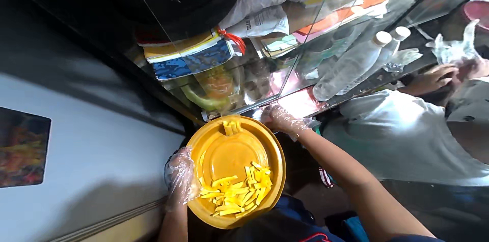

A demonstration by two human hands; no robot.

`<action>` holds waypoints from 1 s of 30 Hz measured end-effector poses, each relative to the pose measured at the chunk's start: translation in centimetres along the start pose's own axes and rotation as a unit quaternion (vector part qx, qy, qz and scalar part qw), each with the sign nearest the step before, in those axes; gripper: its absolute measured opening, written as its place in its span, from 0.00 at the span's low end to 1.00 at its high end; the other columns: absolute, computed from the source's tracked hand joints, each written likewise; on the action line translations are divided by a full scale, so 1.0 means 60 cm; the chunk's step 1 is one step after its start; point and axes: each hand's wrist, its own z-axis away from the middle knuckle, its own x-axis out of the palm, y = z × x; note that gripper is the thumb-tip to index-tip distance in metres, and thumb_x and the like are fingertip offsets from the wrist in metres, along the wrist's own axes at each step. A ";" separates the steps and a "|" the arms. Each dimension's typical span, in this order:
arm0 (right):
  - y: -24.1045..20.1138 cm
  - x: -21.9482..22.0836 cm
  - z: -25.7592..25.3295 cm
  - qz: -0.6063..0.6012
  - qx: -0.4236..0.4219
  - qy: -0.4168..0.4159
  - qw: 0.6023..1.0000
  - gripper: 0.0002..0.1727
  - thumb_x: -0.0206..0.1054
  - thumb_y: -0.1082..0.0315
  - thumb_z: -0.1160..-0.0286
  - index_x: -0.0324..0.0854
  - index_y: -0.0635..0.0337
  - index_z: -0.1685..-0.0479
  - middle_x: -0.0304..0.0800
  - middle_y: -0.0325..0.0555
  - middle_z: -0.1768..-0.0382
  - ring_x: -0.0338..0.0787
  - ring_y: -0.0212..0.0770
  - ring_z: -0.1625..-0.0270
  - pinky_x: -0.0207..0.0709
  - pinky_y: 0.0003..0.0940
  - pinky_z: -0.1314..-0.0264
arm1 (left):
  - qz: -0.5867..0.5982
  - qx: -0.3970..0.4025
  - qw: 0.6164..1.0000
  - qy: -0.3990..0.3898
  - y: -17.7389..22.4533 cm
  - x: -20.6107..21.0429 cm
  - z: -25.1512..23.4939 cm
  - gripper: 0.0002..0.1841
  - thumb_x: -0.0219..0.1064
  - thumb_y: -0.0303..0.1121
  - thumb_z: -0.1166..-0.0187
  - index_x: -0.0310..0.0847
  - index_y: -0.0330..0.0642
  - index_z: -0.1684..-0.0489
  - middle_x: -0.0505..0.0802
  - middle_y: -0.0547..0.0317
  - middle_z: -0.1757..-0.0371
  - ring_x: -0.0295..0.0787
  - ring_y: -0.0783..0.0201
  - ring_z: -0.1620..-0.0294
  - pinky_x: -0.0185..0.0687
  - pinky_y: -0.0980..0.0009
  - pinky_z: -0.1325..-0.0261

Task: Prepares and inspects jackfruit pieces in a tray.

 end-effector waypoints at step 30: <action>-0.030 0.021 0.065 -0.254 0.107 0.243 0.930 0.17 0.56 0.61 0.08 0.81 0.62 0.35 0.90 0.59 0.50 0.90 0.53 0.51 0.82 0.55 0.44 | 0.034 -0.038 0.998 -0.024 0.028 -0.006 0.011 0.21 0.49 0.43 0.06 0.82 0.44 0.29 0.88 0.38 0.32 0.80 0.36 0.28 0.70 0.33 0.29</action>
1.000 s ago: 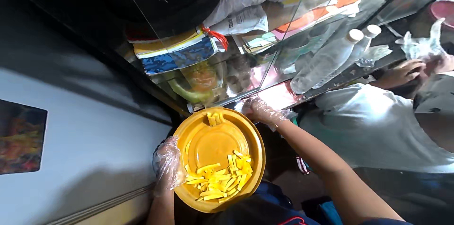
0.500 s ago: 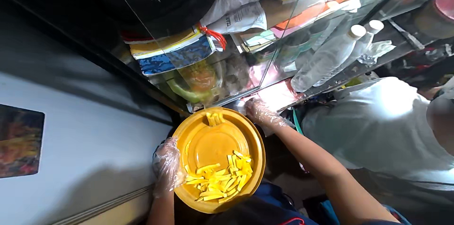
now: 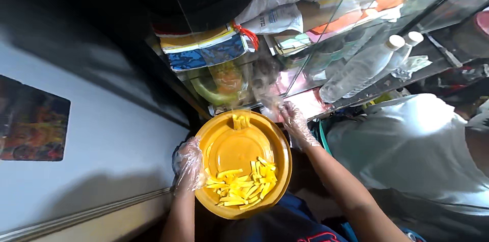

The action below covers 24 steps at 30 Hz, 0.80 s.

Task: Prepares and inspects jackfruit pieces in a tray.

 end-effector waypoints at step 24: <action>-0.131 0.171 0.073 0.279 -0.003 -0.313 0.908 0.19 0.61 0.56 0.14 0.84 0.60 0.38 0.88 0.60 0.40 0.86 0.61 0.34 0.76 0.61 0.31 | 0.058 0.127 0.984 0.115 -0.024 -0.003 0.055 0.19 0.57 0.43 0.11 0.83 0.48 0.29 0.85 0.41 0.29 0.80 0.39 0.27 0.73 0.38 0.28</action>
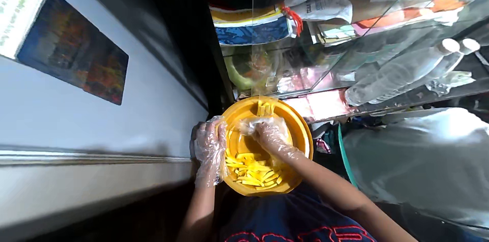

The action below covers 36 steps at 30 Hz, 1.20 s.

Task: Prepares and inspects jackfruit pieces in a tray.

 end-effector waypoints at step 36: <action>0.042 -0.073 0.114 -0.574 -0.075 0.102 0.809 0.10 0.55 0.66 0.09 0.76 0.57 0.39 0.88 0.38 0.59 0.88 0.29 0.62 0.86 0.28 0.54 | 0.439 -0.040 0.853 -0.281 0.088 -0.042 0.049 0.09 0.64 0.29 0.15 0.84 0.34 0.48 0.91 0.57 0.58 0.88 0.71 0.59 0.86 0.73 0.49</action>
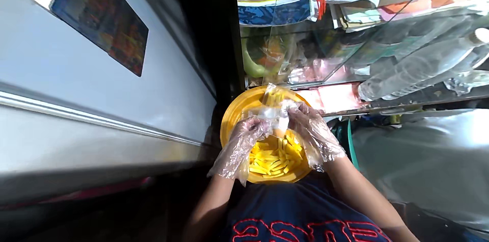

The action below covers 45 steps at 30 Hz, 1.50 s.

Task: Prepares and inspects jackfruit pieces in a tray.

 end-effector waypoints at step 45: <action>0.019 0.063 0.061 0.303 -0.287 0.061 0.907 0.21 0.55 0.62 0.15 0.77 0.60 0.81 0.73 0.36 0.82 0.76 0.28 0.75 0.71 0.26 0.69 | -0.315 0.135 0.917 0.202 0.053 0.067 0.066 0.13 0.62 0.30 0.16 0.88 0.27 0.59 0.91 0.40 0.65 0.90 0.46 0.58 0.83 0.50 0.49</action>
